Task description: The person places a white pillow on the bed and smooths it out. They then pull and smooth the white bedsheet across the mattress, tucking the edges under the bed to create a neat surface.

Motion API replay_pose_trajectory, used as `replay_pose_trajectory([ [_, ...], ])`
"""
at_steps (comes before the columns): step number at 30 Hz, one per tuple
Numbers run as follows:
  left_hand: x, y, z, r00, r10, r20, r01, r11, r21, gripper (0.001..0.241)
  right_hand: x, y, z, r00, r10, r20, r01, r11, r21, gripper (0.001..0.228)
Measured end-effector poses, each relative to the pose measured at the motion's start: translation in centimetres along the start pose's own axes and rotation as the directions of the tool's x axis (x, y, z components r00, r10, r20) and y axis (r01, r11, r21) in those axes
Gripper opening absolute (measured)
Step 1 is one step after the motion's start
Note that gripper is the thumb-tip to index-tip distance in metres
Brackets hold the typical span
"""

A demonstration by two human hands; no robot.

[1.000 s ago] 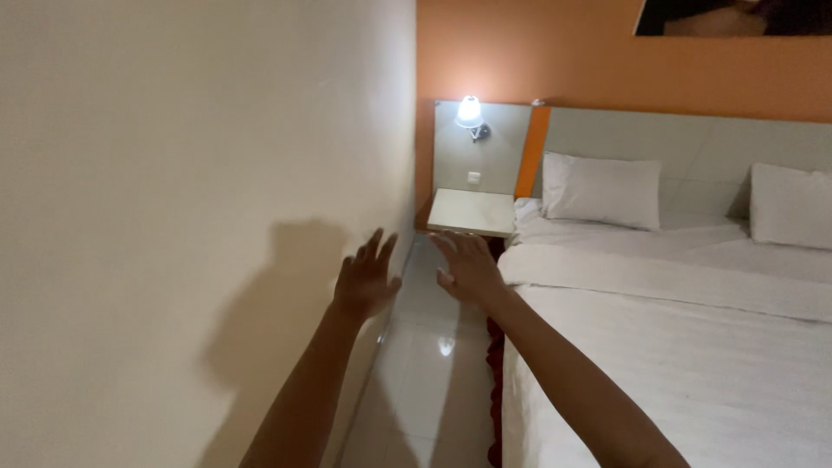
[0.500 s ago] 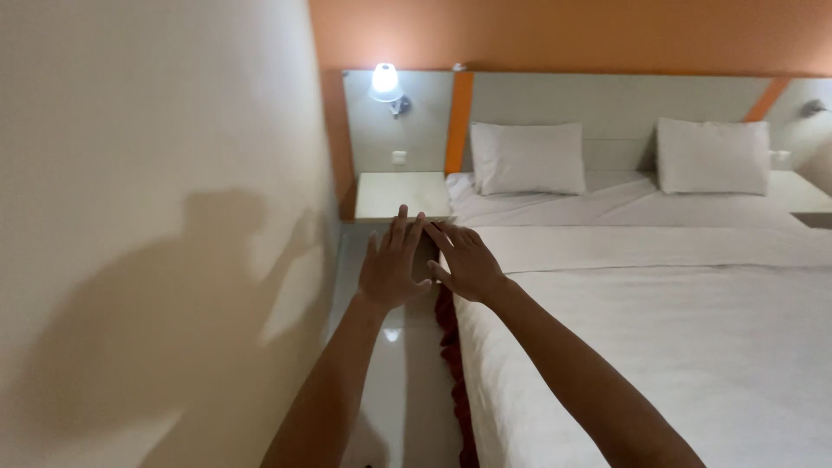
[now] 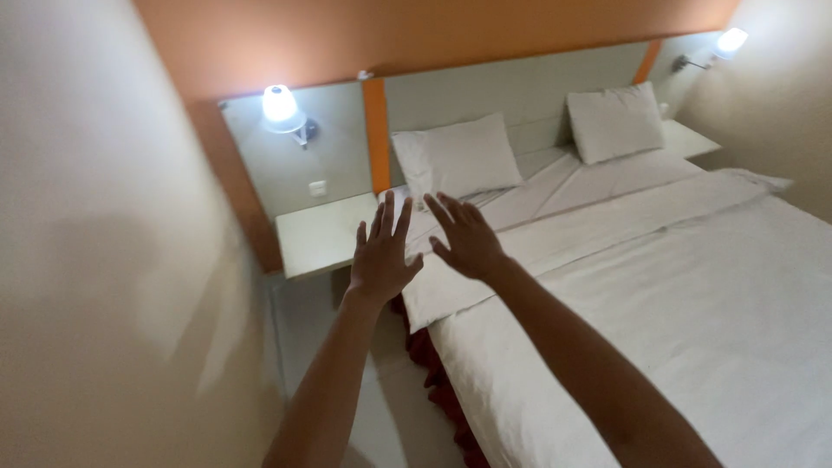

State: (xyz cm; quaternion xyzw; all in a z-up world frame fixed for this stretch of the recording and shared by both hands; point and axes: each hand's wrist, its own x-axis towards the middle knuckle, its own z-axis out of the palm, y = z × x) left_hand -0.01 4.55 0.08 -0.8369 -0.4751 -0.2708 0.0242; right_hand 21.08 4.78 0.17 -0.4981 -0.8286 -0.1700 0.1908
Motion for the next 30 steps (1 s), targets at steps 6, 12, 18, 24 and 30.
replay_pose_trajectory([
  [6,5.3,-2.3,8.5,0.987,0.06,0.151,-0.036,0.987,-0.158,0.101,0.3,4.2,6.8,0.98,0.091,0.179,-0.087,0.996,-0.035,0.081],
  [12,12.4,-4.2,17.1,0.973,0.16,0.168,-0.114,0.961,-0.253,0.1,2.5,12.1,13.2,0.958,0.2,0.205,-0.184,0.978,-0.093,0.083],
  [18,23.2,-8.5,21.6,0.973,0.203,0.111,-0.168,0.949,-0.266,0.101,9.0,20.1,19.7,0.977,0.173,0.124,-0.167,0.984,-0.054,0.086],
  [24,31.8,-12.8,24.8,0.981,0.142,0.132,-0.115,0.974,-0.193,0.101,16.7,27.1,22.9,0.985,0.158,0.063,-0.158,0.987,-0.004,0.088],
  [30,37.9,-15.6,25.9,0.988,0.142,0.058,-0.132,0.979,-0.153,0.098,21.5,31.2,25.2,0.983,0.18,0.043,-0.182,0.982,0.054,0.088],
])
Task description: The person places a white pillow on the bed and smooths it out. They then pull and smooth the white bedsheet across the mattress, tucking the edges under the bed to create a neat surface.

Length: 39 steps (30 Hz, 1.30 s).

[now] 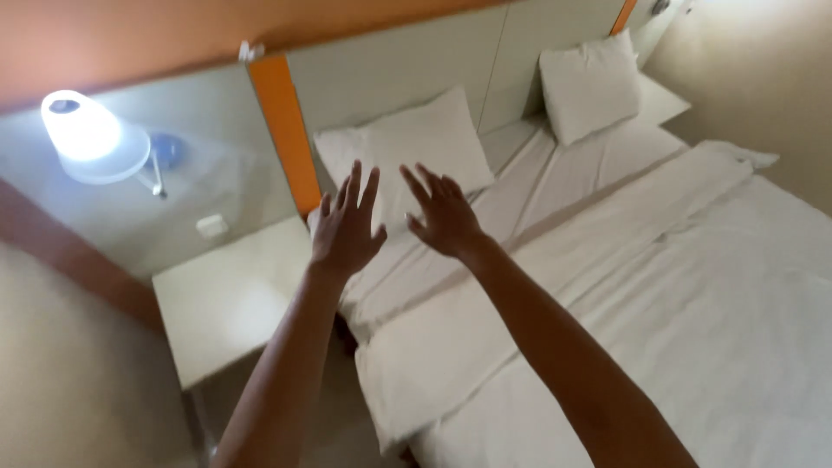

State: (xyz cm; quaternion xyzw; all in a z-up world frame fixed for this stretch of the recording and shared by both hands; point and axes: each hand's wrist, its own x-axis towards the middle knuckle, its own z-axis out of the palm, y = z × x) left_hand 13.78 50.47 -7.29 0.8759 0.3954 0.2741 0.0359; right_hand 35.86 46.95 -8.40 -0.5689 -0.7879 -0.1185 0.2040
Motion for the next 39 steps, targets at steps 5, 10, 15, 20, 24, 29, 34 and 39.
replay_pose_trajectory([
  [5,4.4,0.1,3.4,0.998,0.01,0.064,-0.009,1.0,-0.014,0.099,1.5,2.8,0.1,0.997,0.07,0.03,-0.069,0.997,-0.036,0.086],
  [10,9.3,0.8,8.1,0.985,0.13,0.11,-0.122,0.989,-0.08,0.1,1.6,7.5,1.7,0.991,0.135,0.014,-0.133,0.988,-0.079,0.084],
  [15,14.8,0.2,15.0,0.933,0.283,0.222,-0.249,0.954,-0.167,0.098,-0.1,12.6,5.0,0.951,0.308,0.023,-0.303,0.945,-0.121,0.083],
  [20,18.2,1.7,21.8,0.846,0.402,0.351,-0.334,0.912,-0.238,0.099,-3.0,15.7,5.6,0.816,0.571,0.089,-0.554,0.817,-0.16,0.082],
  [24,19.6,4.7,26.2,0.737,0.525,0.425,-0.434,0.85,-0.298,0.1,-6.3,16.8,6.1,0.695,0.716,0.066,-0.691,0.69,-0.214,0.082],
  [29,17.5,9.8,30.6,0.58,0.716,0.388,-0.573,0.697,-0.431,0.096,-12.9,14.1,6.4,0.445,0.894,0.053,-0.864,0.444,-0.236,0.082],
  [34,12.7,15.5,33.1,0.381,0.854,0.354,-0.66,0.519,-0.542,0.096,-20.2,9.9,5.6,0.177,0.984,0.007,-0.958,0.174,-0.23,0.083],
  [39,7.4,17.7,34.2,0.27,0.926,0.263,-0.683,0.377,-0.626,0.097,-24.1,4.6,5.3,-0.004,1.0,0.02,-0.957,0.002,-0.29,0.084],
])
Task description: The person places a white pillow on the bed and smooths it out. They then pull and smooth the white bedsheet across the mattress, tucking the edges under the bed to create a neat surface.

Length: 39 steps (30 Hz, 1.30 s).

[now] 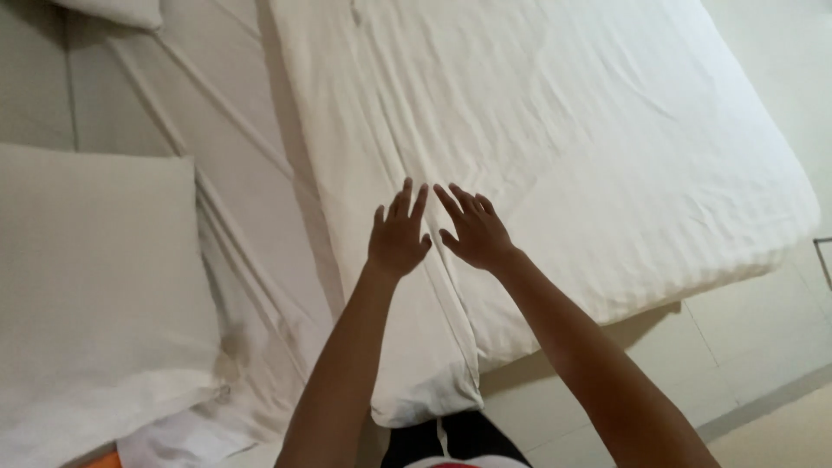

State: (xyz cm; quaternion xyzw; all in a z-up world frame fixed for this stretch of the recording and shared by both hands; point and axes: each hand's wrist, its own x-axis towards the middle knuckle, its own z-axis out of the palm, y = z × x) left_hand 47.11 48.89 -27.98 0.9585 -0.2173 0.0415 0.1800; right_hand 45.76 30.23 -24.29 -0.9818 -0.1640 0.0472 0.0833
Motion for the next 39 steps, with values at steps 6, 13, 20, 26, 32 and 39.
replay_pose_trajectory([
  [6,-2.0,2.3,1.0,1.0,-0.005,0.018,0.006,0.999,-0.045,0.096,-2.2,1.0,1.4,0.999,0.04,-0.031,-0.04,0.999,0.018,0.085],
  [13,-6.8,2.3,3.9,0.995,-0.075,0.071,0.071,0.995,0.064,0.096,-4.7,-1.4,6.3,0.998,-0.058,-0.019,0.059,0.996,0.072,0.087],
  [20,-13.0,3.2,8.0,0.964,-0.225,0.143,0.222,0.974,0.036,0.093,-8.2,-2.5,11.5,0.99,-0.039,0.138,0.018,0.988,0.15,0.084],
  [26,-20.9,2.5,15.1,0.905,-0.296,0.306,0.307,0.952,0.013,0.083,-14.6,-1.6,19.3,0.916,-0.11,0.386,0.095,0.994,0.058,0.085],
  [32,-24.7,1.3,20.3,0.89,-0.327,0.318,0.349,0.937,-0.012,0.079,-16.5,0.0,24.3,0.928,-0.024,0.373,0.005,0.999,0.052,0.082],
  [39,-29.9,0.3,23.4,0.874,-0.368,0.317,0.409,0.91,-0.072,0.066,-22.1,1.0,32.2,0.943,0.017,0.331,-0.017,1.0,-0.001,0.079],
])
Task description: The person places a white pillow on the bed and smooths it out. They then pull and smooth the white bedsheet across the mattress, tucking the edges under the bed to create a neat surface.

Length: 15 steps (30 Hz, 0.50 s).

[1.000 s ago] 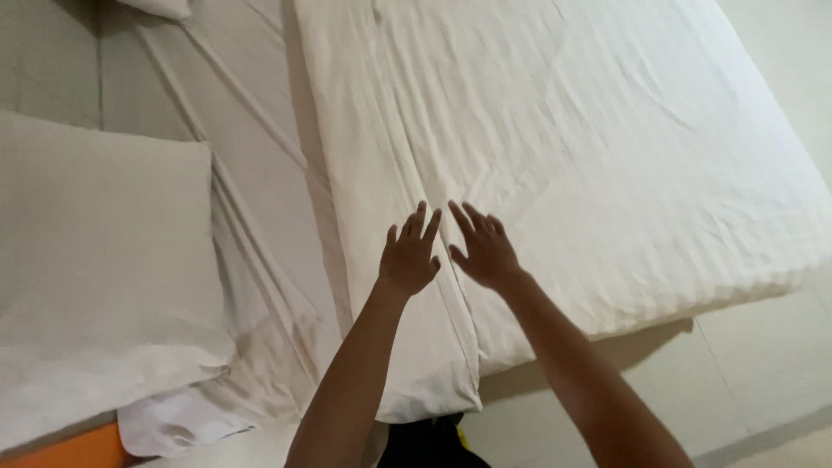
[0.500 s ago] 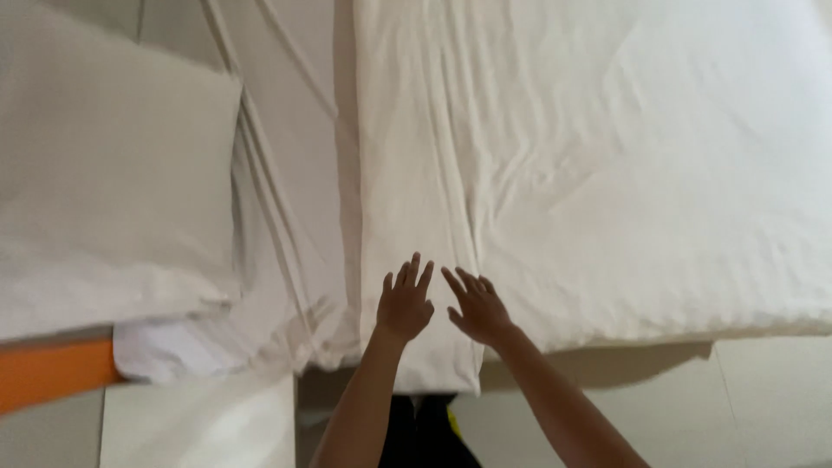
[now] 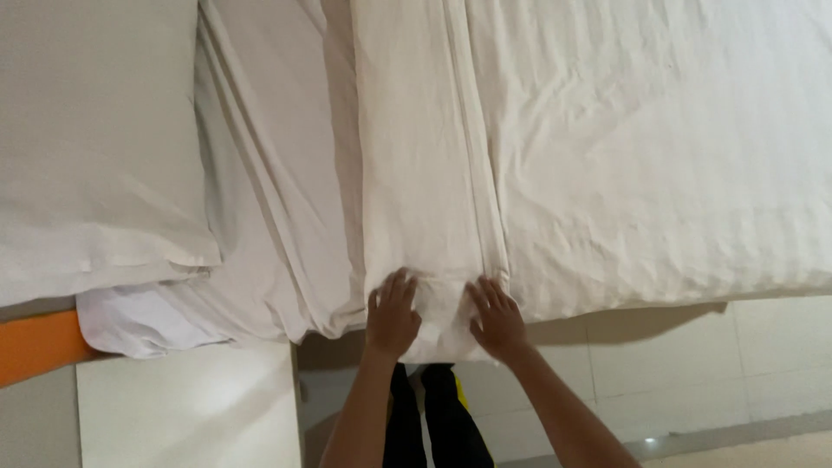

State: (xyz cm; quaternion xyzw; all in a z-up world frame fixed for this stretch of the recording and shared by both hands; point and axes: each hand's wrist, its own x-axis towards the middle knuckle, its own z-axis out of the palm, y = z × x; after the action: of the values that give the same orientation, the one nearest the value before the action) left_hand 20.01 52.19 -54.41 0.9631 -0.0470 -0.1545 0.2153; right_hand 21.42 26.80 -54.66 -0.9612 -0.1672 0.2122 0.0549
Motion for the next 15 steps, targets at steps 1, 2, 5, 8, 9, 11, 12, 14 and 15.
replay_pose_trajectory([
  [1,-0.2,-0.2,0.1,1.0,0.003,-0.004,-0.003,1.0,0.004,0.066,-0.5,-0.3,1.0,1.0,0.001,-0.006,-0.001,1.0,0.001,0.079],
  [2,-0.3,-0.4,0.3,0.999,0.015,-0.039,-0.016,1.0,-0.025,0.066,-0.9,-0.6,2.0,0.996,0.026,-0.085,-0.024,0.999,0.027,0.076],
  [5,-0.7,-1.3,1.3,0.992,0.039,-0.118,-0.049,0.996,-0.078,0.065,-0.1,-1.0,2.7,0.985,0.113,-0.128,-0.102,0.991,0.092,0.069],
  [8,-1.2,-1.9,3.1,0.968,0.085,-0.236,-0.108,0.991,-0.086,0.065,1.1,-0.1,2.7,0.956,0.165,-0.243,-0.135,0.982,0.135,0.065],
  [9,-1.1,-2.2,3.6,0.939,0.119,-0.323,-0.144,0.988,-0.055,0.065,1.9,0.3,2.7,0.903,0.15,-0.403,-0.1,0.985,0.141,0.065],
  [11,-1.4,-2.3,4.5,0.921,0.113,-0.372,-0.146,0.987,-0.061,0.063,2.7,-0.1,2.3,0.863,0.188,-0.47,-0.146,0.981,0.125,0.068],
  [12,-1.7,-2.2,5.0,0.9,0.106,-0.422,-0.147,0.987,-0.064,0.061,2.9,-0.3,2.1,0.815,0.22,-0.536,-0.189,0.976,0.112,0.071],
  [14,-1.5,-2.1,5.7,0.89,0.098,-0.445,-0.136,0.989,-0.053,0.059,2.5,0.1,4.3,0.809,0.241,-0.537,-0.193,0.97,0.145,0.068],
  [15,-1.3,-2.1,5.9,0.874,0.095,-0.477,-0.127,0.991,-0.035,0.057,2.3,0.2,5.3,0.796,0.259,-0.547,-0.191,0.965,0.18,0.065],
])
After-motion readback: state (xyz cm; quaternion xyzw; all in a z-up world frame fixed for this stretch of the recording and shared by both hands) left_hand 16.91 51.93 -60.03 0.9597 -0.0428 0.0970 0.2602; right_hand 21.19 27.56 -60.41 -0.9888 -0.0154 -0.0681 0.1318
